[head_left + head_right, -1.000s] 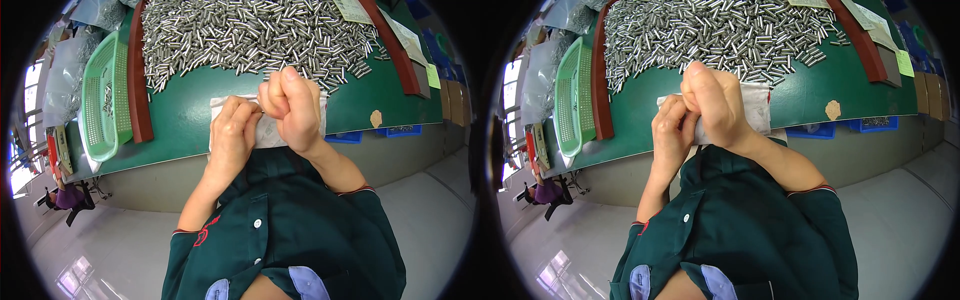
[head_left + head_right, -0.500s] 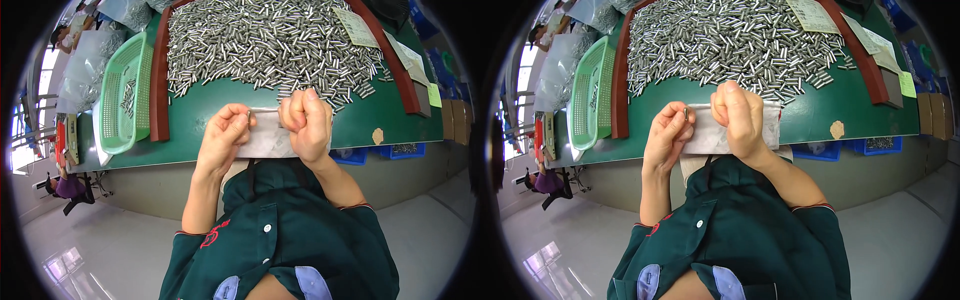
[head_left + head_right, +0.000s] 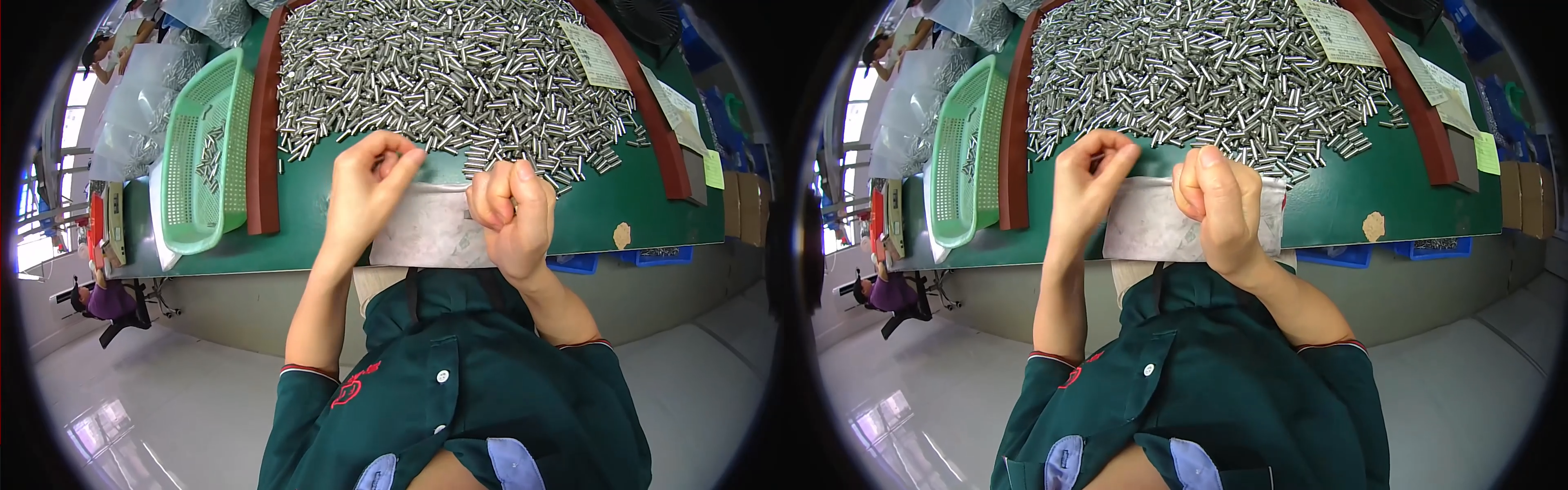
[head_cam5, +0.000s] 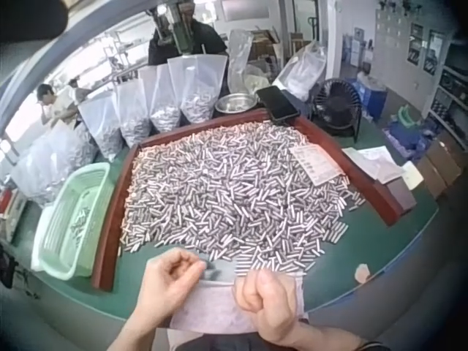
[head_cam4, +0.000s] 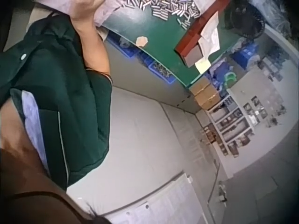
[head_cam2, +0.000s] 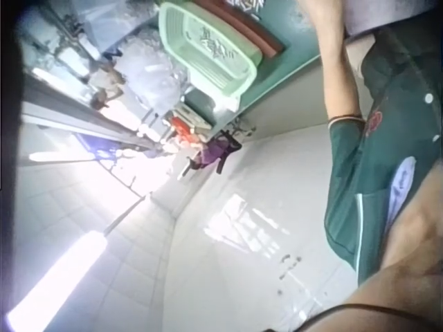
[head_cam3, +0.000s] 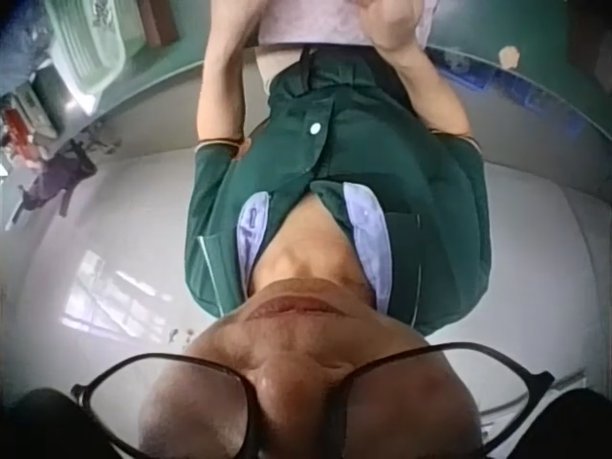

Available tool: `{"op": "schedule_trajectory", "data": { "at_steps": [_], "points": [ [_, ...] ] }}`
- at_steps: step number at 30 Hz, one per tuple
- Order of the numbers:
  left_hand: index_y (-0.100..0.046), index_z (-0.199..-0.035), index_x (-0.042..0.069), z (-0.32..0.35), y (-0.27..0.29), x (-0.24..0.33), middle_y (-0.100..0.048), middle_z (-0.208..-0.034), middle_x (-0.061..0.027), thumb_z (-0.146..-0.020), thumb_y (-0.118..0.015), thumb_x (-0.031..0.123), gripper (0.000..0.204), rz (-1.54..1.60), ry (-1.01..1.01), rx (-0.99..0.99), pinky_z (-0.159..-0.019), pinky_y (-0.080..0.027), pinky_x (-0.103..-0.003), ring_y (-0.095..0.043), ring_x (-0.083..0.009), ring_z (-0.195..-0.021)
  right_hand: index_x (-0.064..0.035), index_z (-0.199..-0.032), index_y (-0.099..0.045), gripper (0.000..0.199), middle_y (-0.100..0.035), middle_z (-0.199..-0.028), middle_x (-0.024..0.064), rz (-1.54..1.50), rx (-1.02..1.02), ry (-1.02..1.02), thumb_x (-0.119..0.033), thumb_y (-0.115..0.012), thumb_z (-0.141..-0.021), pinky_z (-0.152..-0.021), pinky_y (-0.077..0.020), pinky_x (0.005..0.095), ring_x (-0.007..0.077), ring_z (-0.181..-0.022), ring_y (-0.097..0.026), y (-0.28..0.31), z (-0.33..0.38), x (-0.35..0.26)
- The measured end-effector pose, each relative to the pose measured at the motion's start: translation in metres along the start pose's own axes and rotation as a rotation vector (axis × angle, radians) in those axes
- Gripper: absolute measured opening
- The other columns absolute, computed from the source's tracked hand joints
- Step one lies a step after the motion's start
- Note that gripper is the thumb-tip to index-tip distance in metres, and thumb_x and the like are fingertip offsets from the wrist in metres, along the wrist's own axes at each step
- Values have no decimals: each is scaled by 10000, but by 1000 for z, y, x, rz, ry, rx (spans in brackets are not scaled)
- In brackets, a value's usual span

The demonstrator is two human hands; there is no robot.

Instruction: The recorder is scraping or deburring small metal cylindrical parts using a hand tool at a workbench.

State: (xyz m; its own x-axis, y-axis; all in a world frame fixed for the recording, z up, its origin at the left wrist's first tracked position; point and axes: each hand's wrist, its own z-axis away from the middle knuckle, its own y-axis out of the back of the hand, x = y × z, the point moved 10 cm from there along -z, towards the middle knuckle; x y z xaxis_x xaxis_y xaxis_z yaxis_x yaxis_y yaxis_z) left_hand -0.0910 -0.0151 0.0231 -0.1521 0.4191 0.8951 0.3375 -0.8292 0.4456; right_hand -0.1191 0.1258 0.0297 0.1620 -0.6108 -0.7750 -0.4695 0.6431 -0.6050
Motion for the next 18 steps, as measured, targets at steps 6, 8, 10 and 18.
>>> {"op": "schedule_trajectory", "data": {
  "at_steps": [6,8,10,18],
  "points": [
    [-576,-668,6,-7,-11,13,-457,-511,-71,-610,-697,105,166,-419,-199,129,-445,-355,-322,-436,-191,-451,-57,-528,-282,376,-276,-490,-2,-19,1,11,-159,-280,-890,-425,-216,230,76,-430,-250,1,0,1],
    [-574,-653,5,-8,-12,9,-456,-512,-73,-631,-671,78,123,-426,-198,131,-443,-354,-318,-433,-191,-445,-58,-528,-284,376,-276,-491,-2,-22,1,21,-160,-279,-890,-426,-217,228,75,-431,-252,0,0,0],
    [-571,-655,0,-8,-9,8,-453,-509,-67,-646,-655,66,108,-363,-165,119,-439,-348,-303,-431,-169,-442,-60,-529,-281,376,-276,-491,-3,-11,11,17,-162,-278,-892,-425,-217,227,74,-430,-249,1,-1,-2],
    [-527,-919,26,4,-26,-41,-579,-752,-61,-811,-539,62,115,844,277,-226,-428,-230,-164,-308,-12,-474,-61,-535,-282,371,-276,-492,-7,-12,1,16,-152,-273,-894,-421,-216,226,72,-429,-251,2,0,-2]
  ]
}}
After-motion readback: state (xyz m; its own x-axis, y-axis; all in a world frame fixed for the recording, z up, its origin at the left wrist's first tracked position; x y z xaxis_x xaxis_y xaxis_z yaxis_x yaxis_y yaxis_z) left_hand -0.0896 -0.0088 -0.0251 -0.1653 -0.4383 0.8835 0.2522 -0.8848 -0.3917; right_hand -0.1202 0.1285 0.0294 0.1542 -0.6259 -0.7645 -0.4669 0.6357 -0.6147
